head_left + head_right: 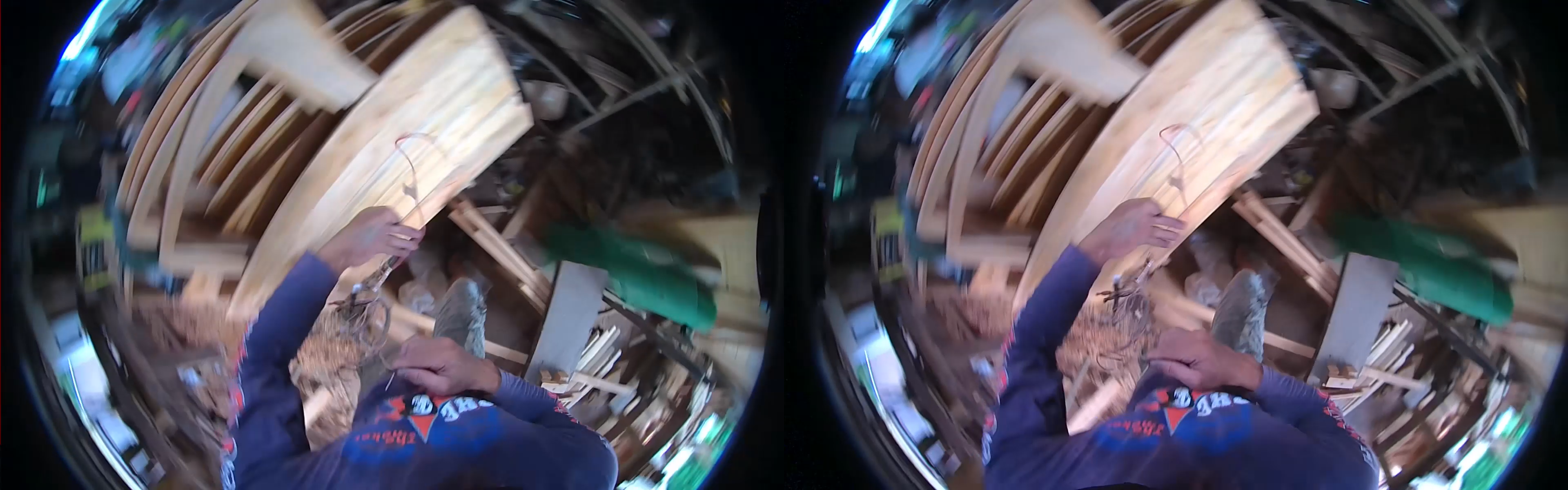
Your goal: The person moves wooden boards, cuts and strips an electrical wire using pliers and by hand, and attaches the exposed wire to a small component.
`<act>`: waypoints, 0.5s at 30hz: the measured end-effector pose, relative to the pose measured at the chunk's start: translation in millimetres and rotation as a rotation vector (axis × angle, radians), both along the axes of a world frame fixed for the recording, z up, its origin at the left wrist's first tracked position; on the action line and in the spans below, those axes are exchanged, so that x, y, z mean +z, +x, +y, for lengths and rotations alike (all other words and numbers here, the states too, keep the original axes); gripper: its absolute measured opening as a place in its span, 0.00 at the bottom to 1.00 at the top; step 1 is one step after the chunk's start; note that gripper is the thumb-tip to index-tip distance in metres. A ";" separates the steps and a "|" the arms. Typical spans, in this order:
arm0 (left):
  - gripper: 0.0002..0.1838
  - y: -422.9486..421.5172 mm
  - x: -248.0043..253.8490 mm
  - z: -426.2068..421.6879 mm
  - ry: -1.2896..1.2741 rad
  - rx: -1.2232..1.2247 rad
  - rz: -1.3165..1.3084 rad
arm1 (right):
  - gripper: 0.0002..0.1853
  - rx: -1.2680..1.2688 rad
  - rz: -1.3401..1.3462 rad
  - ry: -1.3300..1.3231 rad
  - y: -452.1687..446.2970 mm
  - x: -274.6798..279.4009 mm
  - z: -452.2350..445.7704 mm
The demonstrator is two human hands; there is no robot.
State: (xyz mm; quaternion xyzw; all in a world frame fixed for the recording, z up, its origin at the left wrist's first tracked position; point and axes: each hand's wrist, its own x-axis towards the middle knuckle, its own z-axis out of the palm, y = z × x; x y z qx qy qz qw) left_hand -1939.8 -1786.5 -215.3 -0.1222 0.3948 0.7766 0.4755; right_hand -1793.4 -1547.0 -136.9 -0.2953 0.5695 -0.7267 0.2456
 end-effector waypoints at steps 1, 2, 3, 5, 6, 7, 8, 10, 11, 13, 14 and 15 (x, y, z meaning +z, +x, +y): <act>0.17 51.7 7.1 -19.1 -0.015 0.079 -0.009 | 0.07 0.007 0.076 -0.031 26.8 5.4 -24.2; 0.16 92.5 11.7 -30.2 -0.031 0.080 -0.161 | 0.07 0.070 0.078 -0.034 53.8 8.4 -46.6; 0.15 128.0 17.7 -43.4 -0.033 0.071 -0.308 | 0.07 0.121 0.090 -0.029 78.0 10.6 -66.7; 0.14 223.0 19.5 -75.4 0.005 0.293 -0.296 | 0.08 0.232 0.097 0.018 124.2 19.9 -103.3; 0.13 271.7 22.4 -86.6 0.020 0.484 -0.295 | 0.08 0.303 0.081 0.021 144.6 29.3 -114.8; 0.06 305.6 37.2 -96.6 0.106 0.647 -0.413 | 0.09 0.377 0.092 0.015 161.9 39.0 -130.4; 0.06 336.2 49.0 -113.1 0.109 0.731 -0.395 | 0.09 0.451 0.120 -0.003 171.4 46.7 -148.4; 0.07 393.2 70.0 -135.5 0.310 0.956 -0.294 | 0.10 0.668 0.208 0.000 173.4 56.7 -169.1; 0.06 414.0 90.2 -143.0 0.294 1.089 -0.247 | 0.10 0.702 0.267 0.044 170.1 61.6 -180.4; 0.06 459.5 118.4 -151.2 0.291 1.219 -0.106 | 0.12 0.639 0.359 0.126 159.7 60.0 -197.8; 0.06 480.6 129.1 -154.4 0.273 1.262 0.009 | 0.14 0.541 0.393 0.163 151.6 54.3 -211.6; 0.07 500.0 135.6 -151.7 0.285 1.333 0.079 | 0.15 0.463 0.362 0.201 143.3 46.4 -227.5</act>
